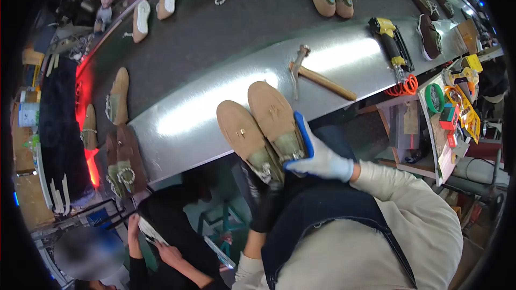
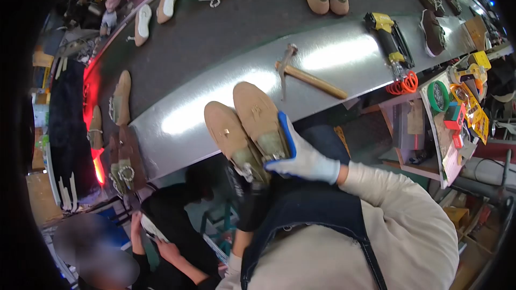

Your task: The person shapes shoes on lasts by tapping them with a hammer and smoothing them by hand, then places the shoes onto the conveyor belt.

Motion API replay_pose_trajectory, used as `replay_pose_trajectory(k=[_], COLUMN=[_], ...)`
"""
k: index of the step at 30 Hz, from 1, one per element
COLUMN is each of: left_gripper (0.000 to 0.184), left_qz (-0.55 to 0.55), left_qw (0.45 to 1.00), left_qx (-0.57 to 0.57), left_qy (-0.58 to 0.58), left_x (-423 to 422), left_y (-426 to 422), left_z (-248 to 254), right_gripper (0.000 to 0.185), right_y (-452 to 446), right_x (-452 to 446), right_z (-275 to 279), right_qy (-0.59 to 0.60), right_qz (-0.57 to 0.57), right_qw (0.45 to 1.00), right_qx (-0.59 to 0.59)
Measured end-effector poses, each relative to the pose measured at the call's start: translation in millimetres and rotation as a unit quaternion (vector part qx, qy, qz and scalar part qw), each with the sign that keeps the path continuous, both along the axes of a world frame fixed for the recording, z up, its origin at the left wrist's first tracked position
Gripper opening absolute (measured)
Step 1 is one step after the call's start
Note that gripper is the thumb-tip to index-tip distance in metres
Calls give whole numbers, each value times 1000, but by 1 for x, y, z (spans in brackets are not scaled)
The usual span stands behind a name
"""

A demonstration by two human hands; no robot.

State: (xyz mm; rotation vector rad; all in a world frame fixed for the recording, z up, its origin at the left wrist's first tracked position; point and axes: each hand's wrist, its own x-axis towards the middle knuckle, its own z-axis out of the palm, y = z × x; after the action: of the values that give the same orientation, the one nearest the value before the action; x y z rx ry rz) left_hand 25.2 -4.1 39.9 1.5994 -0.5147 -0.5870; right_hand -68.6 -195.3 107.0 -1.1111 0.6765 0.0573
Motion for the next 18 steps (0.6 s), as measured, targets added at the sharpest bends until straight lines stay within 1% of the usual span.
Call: replay_pose_trajectory(k=[1,3,4,6,13,18], left_gripper=[74,64,60,52,54,71], left_qz=[4,-20,-26,-38,-55,-88], left_qw=[1000,981,960,899,903,967], left_qx=[8,-35,-57,-117,-159,-95], left_qy=[12,189,274,421,395,220], left_x=[3,9,13,30,26,24], left_y=[3,15,24,32,34,27], left_z=[-1,-4,-6,-11,-20,-5], right_gripper=[107,99,95,88,81,76], right_y=[-8,-19,-24,-40,-35,-32], right_x=[-7,-21,-26,-28,-28,-28], right_z=[-8,-25,-35,-56,-58,-61], right_qy=[12,-55,-90,-170,-195,-200], right_qz=[4,-15,-24,-42,-45,-57], right_qw=[1000,995,989,968,964,964], right_qx=[8,80,117,181,174,167])
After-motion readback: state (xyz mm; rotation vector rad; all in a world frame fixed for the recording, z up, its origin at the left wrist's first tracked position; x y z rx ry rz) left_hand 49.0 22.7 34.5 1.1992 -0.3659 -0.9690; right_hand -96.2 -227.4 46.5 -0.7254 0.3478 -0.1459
